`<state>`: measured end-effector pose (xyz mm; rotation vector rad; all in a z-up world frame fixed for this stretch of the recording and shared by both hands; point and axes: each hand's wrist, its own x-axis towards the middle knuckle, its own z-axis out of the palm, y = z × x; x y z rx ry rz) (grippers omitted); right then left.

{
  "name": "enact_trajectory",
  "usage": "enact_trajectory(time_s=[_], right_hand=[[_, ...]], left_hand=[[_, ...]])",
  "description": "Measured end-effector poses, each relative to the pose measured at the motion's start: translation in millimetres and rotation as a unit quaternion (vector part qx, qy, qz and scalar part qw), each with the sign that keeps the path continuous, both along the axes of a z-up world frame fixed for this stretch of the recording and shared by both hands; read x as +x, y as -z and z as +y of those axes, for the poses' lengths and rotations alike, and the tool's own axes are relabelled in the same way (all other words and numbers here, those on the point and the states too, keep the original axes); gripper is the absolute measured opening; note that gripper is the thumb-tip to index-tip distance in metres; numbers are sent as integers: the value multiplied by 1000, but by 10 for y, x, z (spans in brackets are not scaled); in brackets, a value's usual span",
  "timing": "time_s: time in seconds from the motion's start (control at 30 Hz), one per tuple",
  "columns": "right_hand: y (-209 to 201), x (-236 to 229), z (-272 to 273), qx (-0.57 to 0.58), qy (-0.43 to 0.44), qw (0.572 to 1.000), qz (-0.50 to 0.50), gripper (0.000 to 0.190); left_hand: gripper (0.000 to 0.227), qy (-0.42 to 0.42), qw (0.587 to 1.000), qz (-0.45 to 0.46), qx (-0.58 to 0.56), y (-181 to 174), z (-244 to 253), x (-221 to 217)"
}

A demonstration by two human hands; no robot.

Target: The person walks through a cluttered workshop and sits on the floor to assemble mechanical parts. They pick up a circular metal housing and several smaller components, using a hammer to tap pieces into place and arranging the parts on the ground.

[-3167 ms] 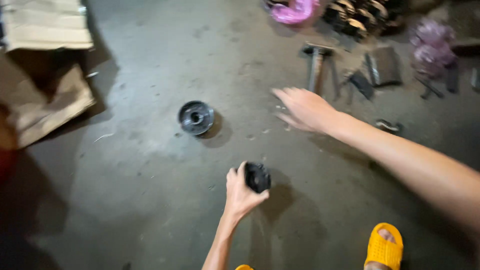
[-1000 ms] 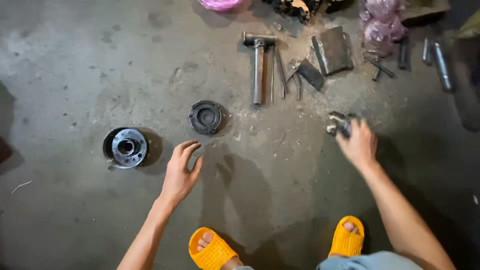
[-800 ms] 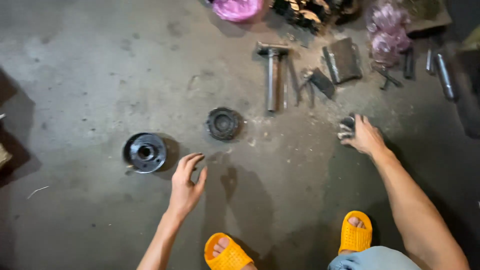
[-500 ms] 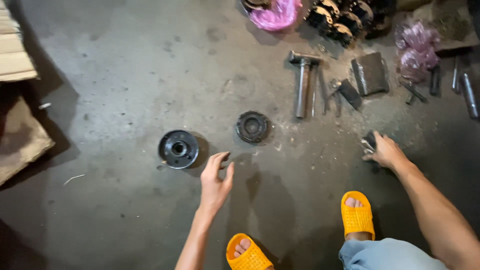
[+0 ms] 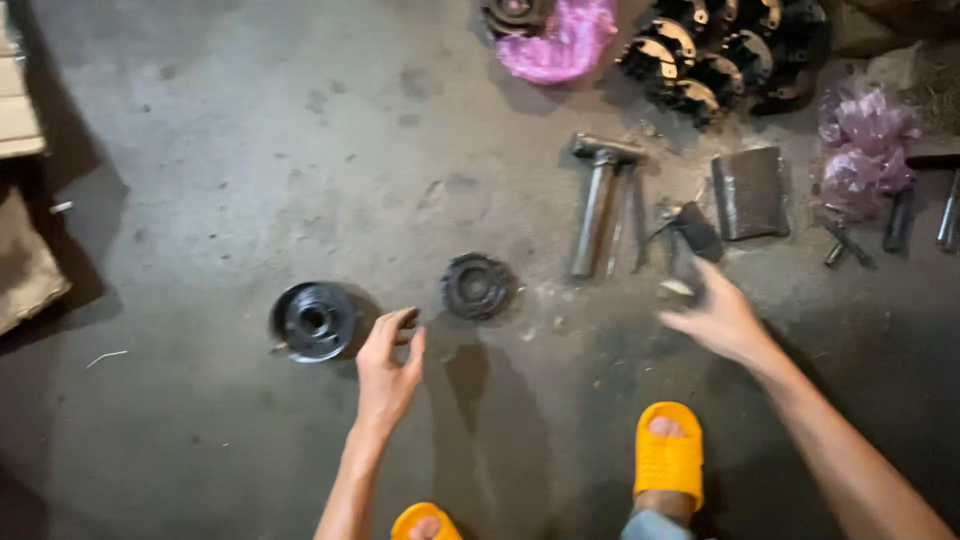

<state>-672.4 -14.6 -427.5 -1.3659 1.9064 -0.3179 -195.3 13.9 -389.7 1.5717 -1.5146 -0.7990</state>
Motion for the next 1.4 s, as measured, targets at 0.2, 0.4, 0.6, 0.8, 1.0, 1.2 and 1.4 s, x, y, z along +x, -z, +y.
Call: enact_trajectory(time_s=[0.2,0.4,0.6,0.8,1.0,1.2,1.4], right_hand=[[-332,1918,-1672,-85,-348,931,65,88],[-97,2228,-1757,-186,-325,925,60,91],[-156,588,-1370,-372,-247,888,110,39],[514,-368,-998,-136,-177,931,290,58],[424,-352,-921,-114,-114,941,299,50],[-60,-31,-330,-258,62,961,-82,49],[-48,929,250,-13,210,877,-432,48]], left_hand=[[40,39,982,-90,161,-293,-97,-336],[43,-8,959,-180,219,-702,36,-207],[50,-81,971,-166,151,-472,368,60],[24,-60,969,-237,38,-286,104,-31],[23,-31,983,-179,9,-106,-62,-31],[27,-3,983,-180,-33,248,84,66],[43,37,976,-192,-95,407,-111,-147]])
